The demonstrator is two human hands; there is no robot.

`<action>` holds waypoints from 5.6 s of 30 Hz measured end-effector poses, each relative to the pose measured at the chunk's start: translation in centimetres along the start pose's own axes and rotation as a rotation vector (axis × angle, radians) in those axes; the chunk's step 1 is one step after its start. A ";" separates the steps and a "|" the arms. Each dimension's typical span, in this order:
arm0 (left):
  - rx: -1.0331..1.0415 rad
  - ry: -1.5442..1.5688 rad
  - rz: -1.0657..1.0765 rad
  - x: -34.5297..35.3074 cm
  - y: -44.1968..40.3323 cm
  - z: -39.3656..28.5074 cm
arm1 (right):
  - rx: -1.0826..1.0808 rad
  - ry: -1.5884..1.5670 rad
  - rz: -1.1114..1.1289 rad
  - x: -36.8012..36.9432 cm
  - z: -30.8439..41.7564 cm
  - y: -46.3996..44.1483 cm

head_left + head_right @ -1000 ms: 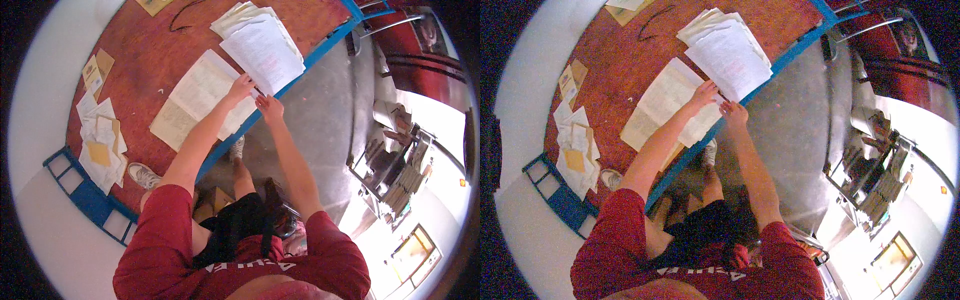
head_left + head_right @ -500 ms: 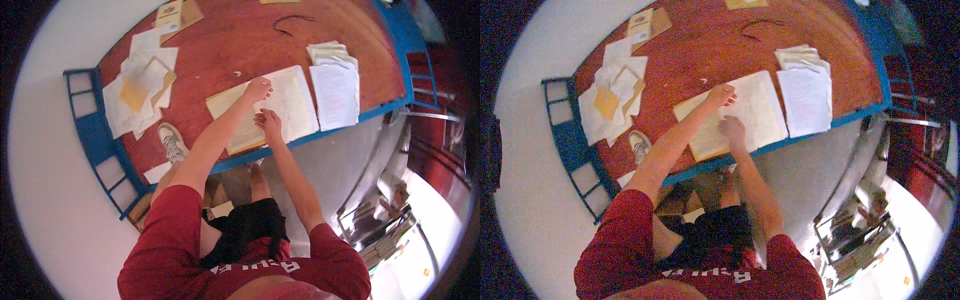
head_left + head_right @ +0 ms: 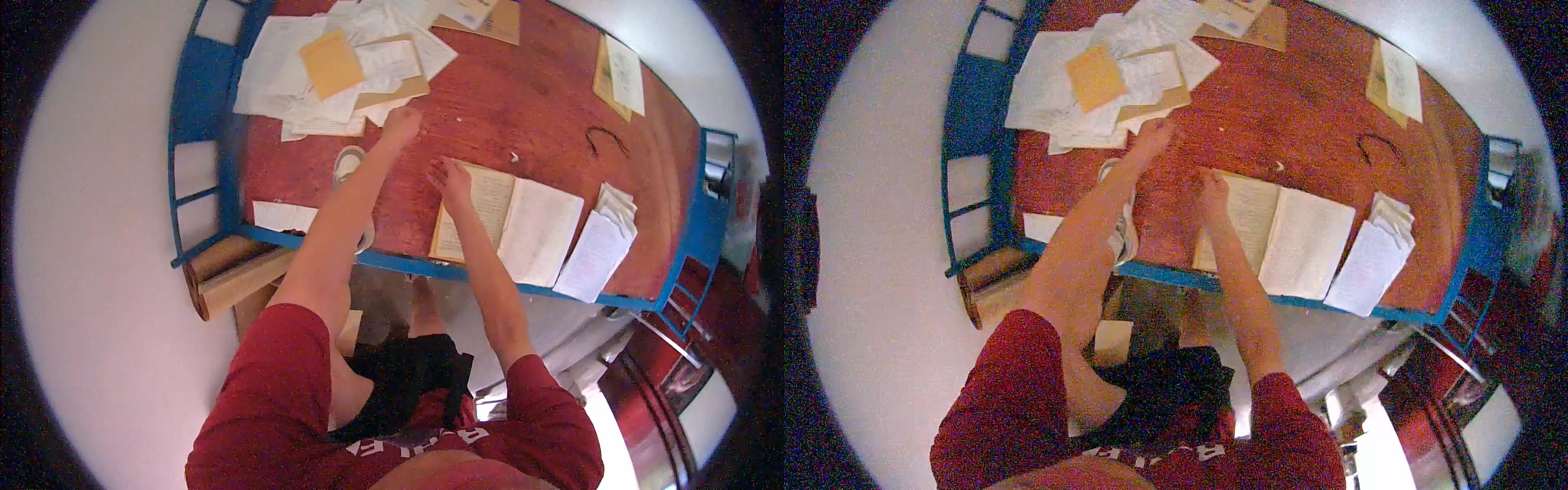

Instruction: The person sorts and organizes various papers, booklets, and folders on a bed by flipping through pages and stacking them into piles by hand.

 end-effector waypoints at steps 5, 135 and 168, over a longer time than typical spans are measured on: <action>-0.167 0.101 -0.071 -2.9 0.0 1.4 | -0.090 0.235 0.011 3.0 1.4 -5.6; 0.550 -1.030 0.531 14.8 6.3 0.0 | -0.453 0.713 -0.497 -17.9 -13.2 15.1; 0.012 -0.653 -0.144 -17.4 -6.5 6.9 | -0.208 0.281 0.080 17.1 1.3 -7.8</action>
Point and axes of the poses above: each hand's wrist, its own y-axis away from the middle knuckle, its own x-axis out of the palm, z = x × y, the point moved 9 cm from there along -y, towards the middle knuckle, and after that the axes turned 1 degree about -x, right-handed, at the moved point
